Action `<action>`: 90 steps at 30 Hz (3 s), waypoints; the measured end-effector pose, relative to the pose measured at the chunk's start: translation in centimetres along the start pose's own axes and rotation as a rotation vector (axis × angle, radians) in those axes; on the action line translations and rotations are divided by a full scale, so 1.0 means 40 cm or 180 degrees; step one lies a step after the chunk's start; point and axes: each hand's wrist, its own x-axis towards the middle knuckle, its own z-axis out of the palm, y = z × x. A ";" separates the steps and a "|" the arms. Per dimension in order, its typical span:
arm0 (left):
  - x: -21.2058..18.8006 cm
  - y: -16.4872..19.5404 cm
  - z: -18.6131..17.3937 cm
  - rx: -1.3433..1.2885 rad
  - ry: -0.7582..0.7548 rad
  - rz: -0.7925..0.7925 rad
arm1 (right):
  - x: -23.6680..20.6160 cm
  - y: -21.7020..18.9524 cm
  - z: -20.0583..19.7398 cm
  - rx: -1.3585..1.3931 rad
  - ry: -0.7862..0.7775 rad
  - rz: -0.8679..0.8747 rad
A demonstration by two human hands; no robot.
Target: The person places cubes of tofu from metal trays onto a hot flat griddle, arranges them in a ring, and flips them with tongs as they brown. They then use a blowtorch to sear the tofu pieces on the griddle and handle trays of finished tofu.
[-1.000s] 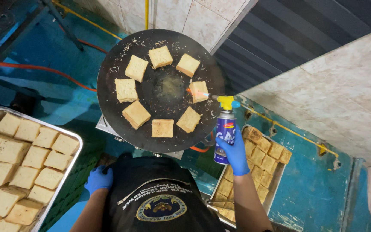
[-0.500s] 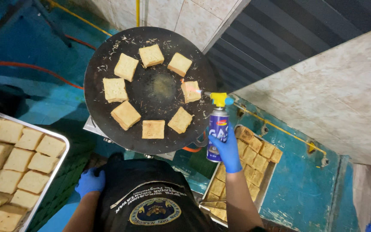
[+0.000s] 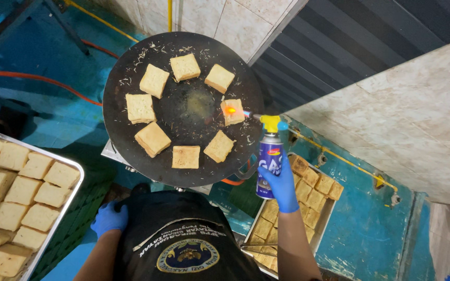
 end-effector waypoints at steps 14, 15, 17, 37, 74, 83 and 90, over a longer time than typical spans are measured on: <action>0.001 0.027 0.016 0.0061 -0.0044 0.0143 | -0.012 -0.019 -0.017 0.0079 0.0008 -0.0069; 0.002 0.030 0.017 0.0079 -0.0039 0.0150 | -0.023 -0.018 -0.021 0.0092 -0.0013 -0.0050; 0.004 0.032 0.016 0.0114 -0.0019 0.0152 | -0.039 -0.014 -0.030 0.0016 -0.0007 -0.0017; -0.014 0.018 0.014 -0.0063 -0.0052 -0.0014 | 0.042 0.019 -0.042 -0.0139 0.0109 -0.0090; 0.200 0.093 -0.132 0.0257 -0.0941 0.0161 | 0.001 -0.086 0.148 0.0176 0.0448 -0.0075; 0.298 0.036 -0.225 -0.0232 -0.0978 0.0682 | 0.105 -0.192 0.370 0.0210 0.0290 -0.0291; 0.363 0.010 -0.269 -0.0058 -0.1155 0.0753 | 0.113 -0.191 0.448 0.0331 0.0400 -0.0207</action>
